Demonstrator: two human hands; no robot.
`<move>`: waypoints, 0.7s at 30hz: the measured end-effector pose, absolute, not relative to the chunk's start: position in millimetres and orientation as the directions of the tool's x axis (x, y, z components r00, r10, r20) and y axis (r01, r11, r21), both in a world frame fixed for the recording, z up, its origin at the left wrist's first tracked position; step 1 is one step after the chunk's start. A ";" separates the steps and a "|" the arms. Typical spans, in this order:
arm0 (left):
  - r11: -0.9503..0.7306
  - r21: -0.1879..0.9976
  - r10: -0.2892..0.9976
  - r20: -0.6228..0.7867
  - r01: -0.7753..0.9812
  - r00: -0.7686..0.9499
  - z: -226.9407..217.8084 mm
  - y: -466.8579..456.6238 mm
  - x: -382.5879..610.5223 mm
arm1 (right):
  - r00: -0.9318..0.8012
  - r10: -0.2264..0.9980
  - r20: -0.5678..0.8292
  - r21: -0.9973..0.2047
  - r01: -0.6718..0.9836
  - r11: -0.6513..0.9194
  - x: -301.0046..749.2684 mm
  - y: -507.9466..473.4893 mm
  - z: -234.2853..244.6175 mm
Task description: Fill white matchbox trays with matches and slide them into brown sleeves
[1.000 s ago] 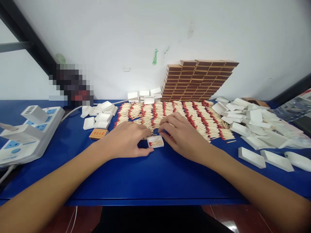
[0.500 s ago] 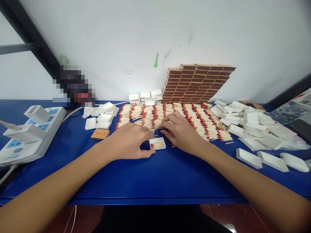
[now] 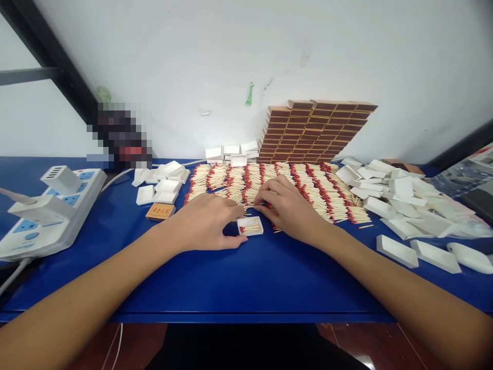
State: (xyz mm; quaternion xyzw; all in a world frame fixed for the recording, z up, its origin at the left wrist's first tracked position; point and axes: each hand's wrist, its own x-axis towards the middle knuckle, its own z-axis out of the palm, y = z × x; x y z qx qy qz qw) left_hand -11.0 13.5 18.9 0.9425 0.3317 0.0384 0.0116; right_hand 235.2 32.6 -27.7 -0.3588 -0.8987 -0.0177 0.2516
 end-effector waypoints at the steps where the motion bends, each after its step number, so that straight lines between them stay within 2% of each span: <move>1: -0.780 0.049 0.625 0.066 0.623 0.778 18.6 13.8 -11.2 | -0.616 0.641 0.457 -0.150 0.657 0.738 235.1 32.5 -27.7; 12: -0.783 0.036 0.622 0.079 0.621 0.779 18.3 14.3 -11.7 | -0.607 0.666 0.433 -0.137 0.686 0.715 234.2 30.6 -22.1; 21: -0.773 0.066 0.634 0.059 0.631 0.771 18.4 17.0 -12.5 | -0.590 0.668 0.454 -0.201 0.662 0.722 234.7 24.9 -17.7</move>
